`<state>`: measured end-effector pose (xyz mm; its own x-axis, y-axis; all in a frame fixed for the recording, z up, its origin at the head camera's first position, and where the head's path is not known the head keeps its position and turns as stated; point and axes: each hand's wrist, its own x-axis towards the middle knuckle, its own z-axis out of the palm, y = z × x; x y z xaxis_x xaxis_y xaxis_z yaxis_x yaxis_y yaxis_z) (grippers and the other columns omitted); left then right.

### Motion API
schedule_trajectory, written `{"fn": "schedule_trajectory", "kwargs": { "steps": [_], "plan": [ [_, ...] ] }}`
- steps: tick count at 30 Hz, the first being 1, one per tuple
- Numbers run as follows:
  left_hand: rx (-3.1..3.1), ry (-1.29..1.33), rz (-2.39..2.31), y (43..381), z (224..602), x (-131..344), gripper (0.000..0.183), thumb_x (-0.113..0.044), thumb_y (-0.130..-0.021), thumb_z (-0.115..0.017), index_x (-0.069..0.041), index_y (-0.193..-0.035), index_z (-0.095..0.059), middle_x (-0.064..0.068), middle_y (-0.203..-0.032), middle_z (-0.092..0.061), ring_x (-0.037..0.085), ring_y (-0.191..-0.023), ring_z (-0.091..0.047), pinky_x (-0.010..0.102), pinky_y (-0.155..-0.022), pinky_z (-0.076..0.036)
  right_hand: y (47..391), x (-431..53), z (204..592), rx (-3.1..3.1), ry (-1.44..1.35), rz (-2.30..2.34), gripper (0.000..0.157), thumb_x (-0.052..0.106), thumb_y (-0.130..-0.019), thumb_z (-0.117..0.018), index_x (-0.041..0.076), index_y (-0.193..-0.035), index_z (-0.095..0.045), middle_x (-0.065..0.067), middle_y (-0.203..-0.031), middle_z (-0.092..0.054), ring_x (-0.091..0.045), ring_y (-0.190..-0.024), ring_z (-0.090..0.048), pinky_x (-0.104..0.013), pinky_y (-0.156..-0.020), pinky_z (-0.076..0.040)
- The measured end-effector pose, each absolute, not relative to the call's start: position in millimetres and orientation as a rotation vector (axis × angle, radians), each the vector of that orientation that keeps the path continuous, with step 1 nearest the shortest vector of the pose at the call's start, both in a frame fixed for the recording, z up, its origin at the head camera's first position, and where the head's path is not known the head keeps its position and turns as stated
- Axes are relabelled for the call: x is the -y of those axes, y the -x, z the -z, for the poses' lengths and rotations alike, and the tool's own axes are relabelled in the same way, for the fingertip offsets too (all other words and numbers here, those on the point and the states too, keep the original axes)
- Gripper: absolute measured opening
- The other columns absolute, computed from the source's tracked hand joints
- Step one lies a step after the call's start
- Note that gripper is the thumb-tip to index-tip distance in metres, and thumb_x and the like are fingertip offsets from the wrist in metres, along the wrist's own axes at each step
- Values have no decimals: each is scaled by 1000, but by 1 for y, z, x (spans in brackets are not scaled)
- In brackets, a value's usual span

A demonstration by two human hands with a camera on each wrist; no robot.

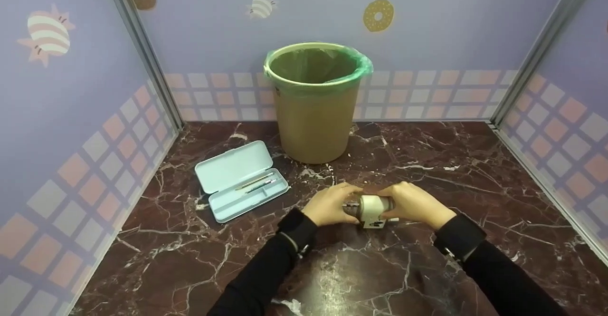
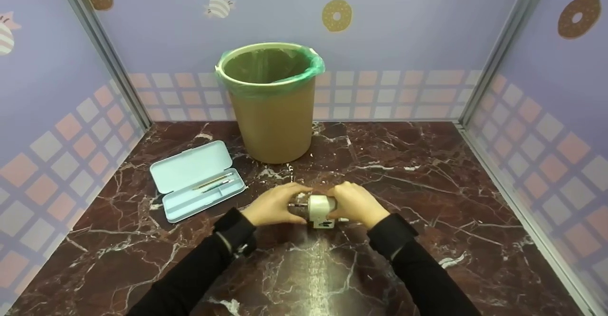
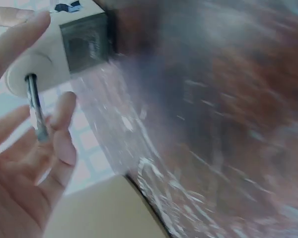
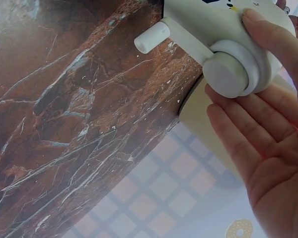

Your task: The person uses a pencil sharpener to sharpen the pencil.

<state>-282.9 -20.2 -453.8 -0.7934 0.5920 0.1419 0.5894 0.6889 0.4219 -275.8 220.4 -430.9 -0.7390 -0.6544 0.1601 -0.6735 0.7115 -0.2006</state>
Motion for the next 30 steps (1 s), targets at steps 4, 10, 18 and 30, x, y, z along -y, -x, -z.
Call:
{"fn": "schedule_trajectory", "kwargs": {
  "steps": [4, 10, 18, 30],
  "plan": [
    [-2920, -1018, -838, 282, 457, 33, 43, -23, -79, -87, -16, -120, -74, 3, -117, -78, 17, -100, -75, 30, -89, -59, 276, -220, 431, 2852, -1076, -367, 28, 19, -73, -89, 7, -95, -76, -5, -84, -78, -11, -68, -66, -30, -62, -53],
    [-2967, -1044, -923, 283, 462, 40, 22, -19, -81, -85, -15, -102, -80, 2, -99, -81, 13, -84, -76, 24, -78, -60, 275, -220, 432, 2866, -1063, -383, 29, 19, -73, -89, 6, -94, -76, -5, -84, -78, -10, -67, -65, -29, -62, -53],
    [-3067, -1067, -891, 282, 467, 37, 16, -24, -80, -86, -17, -93, -82, -1, -90, -81, 11, -76, -74, 24, -71, -58, 275, -220, 431, 2874, -1066, -379, 30, 20, -74, -89, 5, -98, -76, -6, -86, -78, -11, -68, -66, -30, -63, -54],
    [-3198, -1467, -533, 284, 467, 41, 12, -29, -84, -81, -18, -90, -81, -4, -87, -80, 11, -75, -75, 25, -71, -60, 274, -219, 429, 2886, -1062, -356, 28, 21, -74, -89, 7, -95, -75, -4, -83, -77, -9, -65, -63, -28, -60, -49]
  ]
}}
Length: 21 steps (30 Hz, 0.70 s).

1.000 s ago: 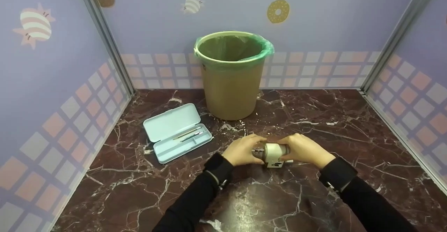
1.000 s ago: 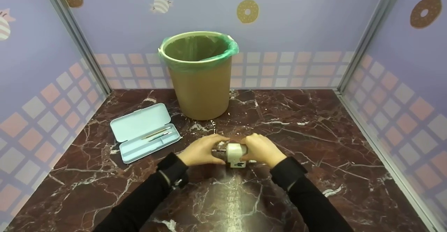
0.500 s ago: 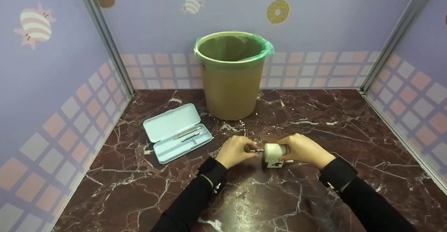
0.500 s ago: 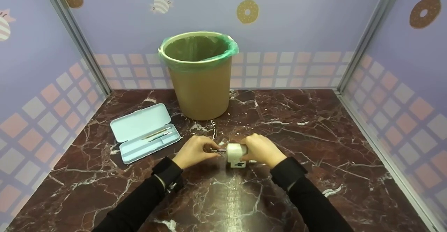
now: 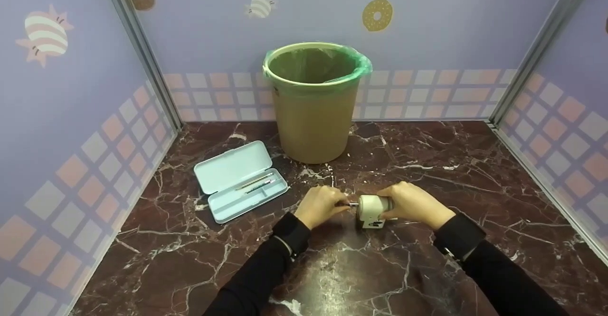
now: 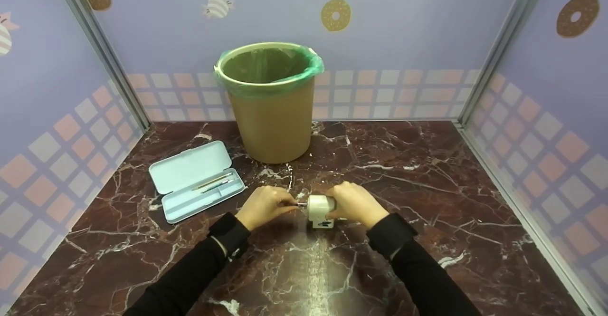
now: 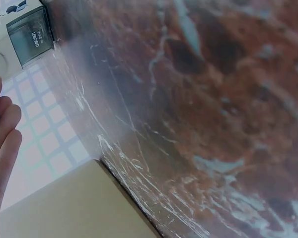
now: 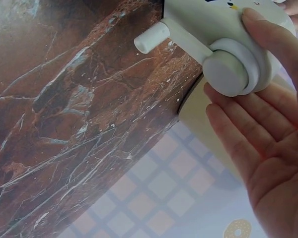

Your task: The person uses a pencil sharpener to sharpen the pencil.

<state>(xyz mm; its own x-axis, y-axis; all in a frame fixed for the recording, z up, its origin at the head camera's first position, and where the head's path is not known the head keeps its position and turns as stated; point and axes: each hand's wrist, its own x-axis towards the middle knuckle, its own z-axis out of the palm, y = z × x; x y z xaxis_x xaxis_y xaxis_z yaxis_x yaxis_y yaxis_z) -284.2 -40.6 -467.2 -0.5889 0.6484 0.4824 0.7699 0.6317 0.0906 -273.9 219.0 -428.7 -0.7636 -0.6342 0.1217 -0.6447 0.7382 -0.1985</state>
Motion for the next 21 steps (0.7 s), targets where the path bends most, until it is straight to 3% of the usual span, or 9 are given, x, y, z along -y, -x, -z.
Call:
{"fn": "schedule_trajectory", "kwargs": {
  "steps": [21],
  "plan": [
    [2487, 1198, 462, 291, 464, 46, 13, -28, -88, -77, -16, -88, -80, -3, -89, -81, 12, -77, -76, 27, -74, -60, 273, -220, 430, 2824, -1116, -290, 27, 21, -74, -89, 7, -90, -73, -4, -78, -75, -9, -62, -60, -28, -57, -48]
  ]
}}
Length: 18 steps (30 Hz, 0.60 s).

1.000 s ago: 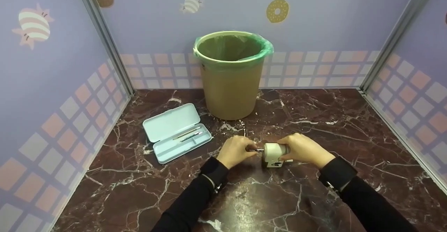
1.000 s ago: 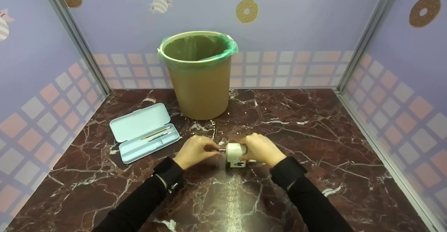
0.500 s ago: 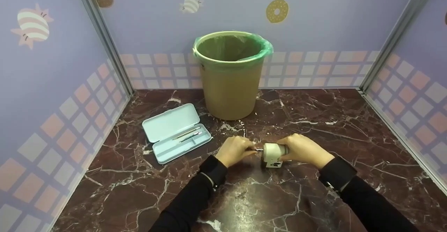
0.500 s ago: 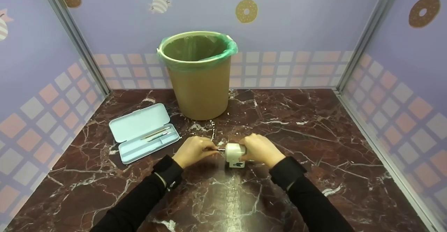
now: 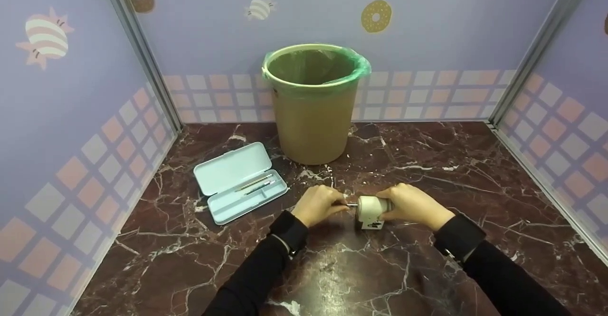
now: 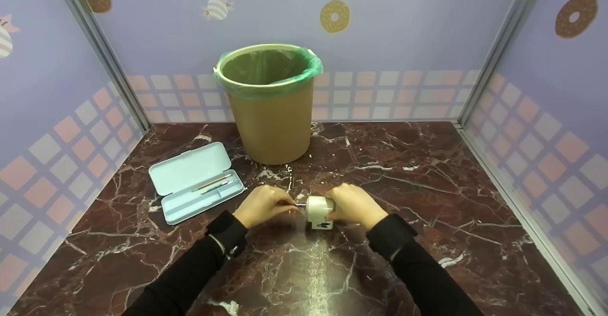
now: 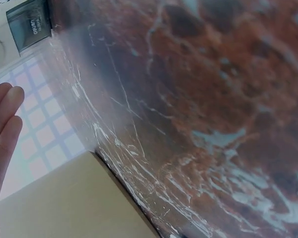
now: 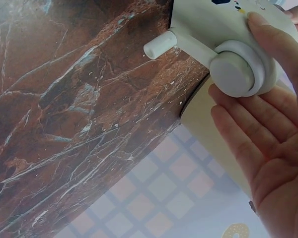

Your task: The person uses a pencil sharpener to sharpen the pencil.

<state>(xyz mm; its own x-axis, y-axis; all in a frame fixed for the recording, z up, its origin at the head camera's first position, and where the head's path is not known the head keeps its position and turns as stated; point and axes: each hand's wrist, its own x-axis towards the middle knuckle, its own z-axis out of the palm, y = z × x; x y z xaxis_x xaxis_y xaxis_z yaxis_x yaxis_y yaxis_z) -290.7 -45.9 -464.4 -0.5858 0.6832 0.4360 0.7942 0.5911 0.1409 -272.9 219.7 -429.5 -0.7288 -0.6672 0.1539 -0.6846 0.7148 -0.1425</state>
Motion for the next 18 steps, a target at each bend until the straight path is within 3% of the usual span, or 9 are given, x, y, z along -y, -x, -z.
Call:
{"fn": "schedule_trajectory", "kwargs": {
  "steps": [18],
  "plan": [
    [2448, 1218, 465, 289, 464, 51, 12, -27, -88, -77, -15, -88, -79, -2, -87, -81, 12, -75, -75, 26, -73, -60, 273, -219, 429, 2818, -1130, -261, 29, 22, -74, -89, 6, -92, -73, -6, -81, -77, -13, -64, -65, -30, -59, -52]
  ]
}}
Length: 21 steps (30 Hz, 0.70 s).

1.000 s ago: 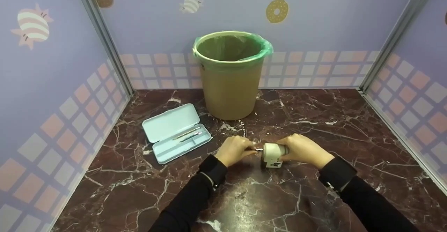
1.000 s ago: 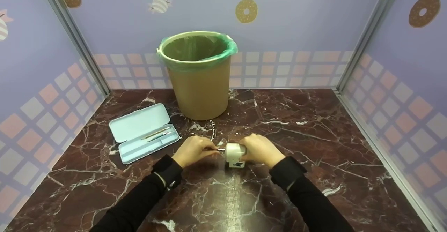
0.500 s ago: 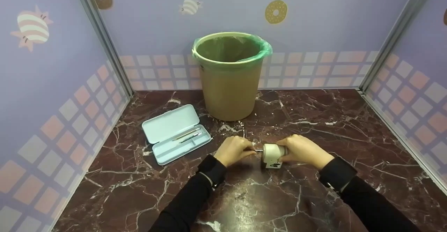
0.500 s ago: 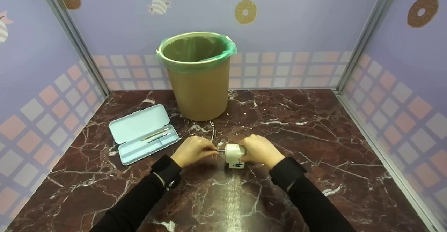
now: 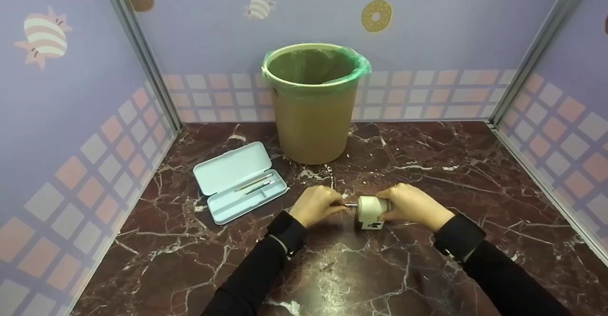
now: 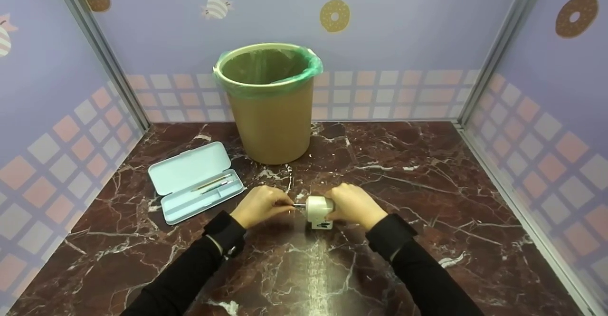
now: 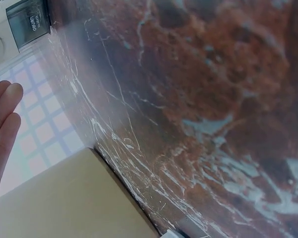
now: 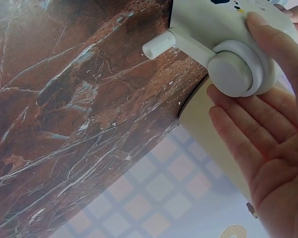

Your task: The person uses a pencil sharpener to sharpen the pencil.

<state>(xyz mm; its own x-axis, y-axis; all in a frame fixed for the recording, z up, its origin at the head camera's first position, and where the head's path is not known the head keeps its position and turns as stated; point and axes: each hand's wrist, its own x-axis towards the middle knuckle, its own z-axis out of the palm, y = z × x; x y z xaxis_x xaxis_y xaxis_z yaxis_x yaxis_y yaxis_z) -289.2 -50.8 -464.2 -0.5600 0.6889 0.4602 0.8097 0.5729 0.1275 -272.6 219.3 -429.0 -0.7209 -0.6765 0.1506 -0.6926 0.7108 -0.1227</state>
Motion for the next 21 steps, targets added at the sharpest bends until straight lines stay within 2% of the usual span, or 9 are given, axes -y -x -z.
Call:
{"fn": "schedule_trajectory", "kwargs": {
  "steps": [6, 15, 21],
  "plan": [
    [2463, 1209, 466, 289, 466, 51, 11, -26, -88, -77, -15, -90, -80, -2, -89, -81, 12, -76, -75, 25, -75, -60, 272, -219, 429, 2808, -1132, -272, 26, 21, -72, -89, 7, -88, -73, -4, -79, -76, -11, -63, -63, -30, -59, -51],
    [2447, 1239, 448, 289, 465, 52, 11, -25, -89, -77, -15, -87, -79, -3, -87, -81, 11, -75, -75, 26, -73, -60, 271, -219, 428, 2815, -1137, -274, 27, 20, -73, -89, 6, -91, -74, -6, -82, -77, -12, -64, -65, -29, -59, -51],
    [2464, 1236, 464, 291, 463, 53, 11, -25, -88, -78, -15, -86, -78, -3, -85, -80, 12, -73, -74, 26, -72, -59, 271, -218, 428, 2794, -1148, -277, 26, 20, -71, -89, 7, -86, -72, -4, -78, -76, -11, -61, -62, -29, -58, -51]
  ]
}}
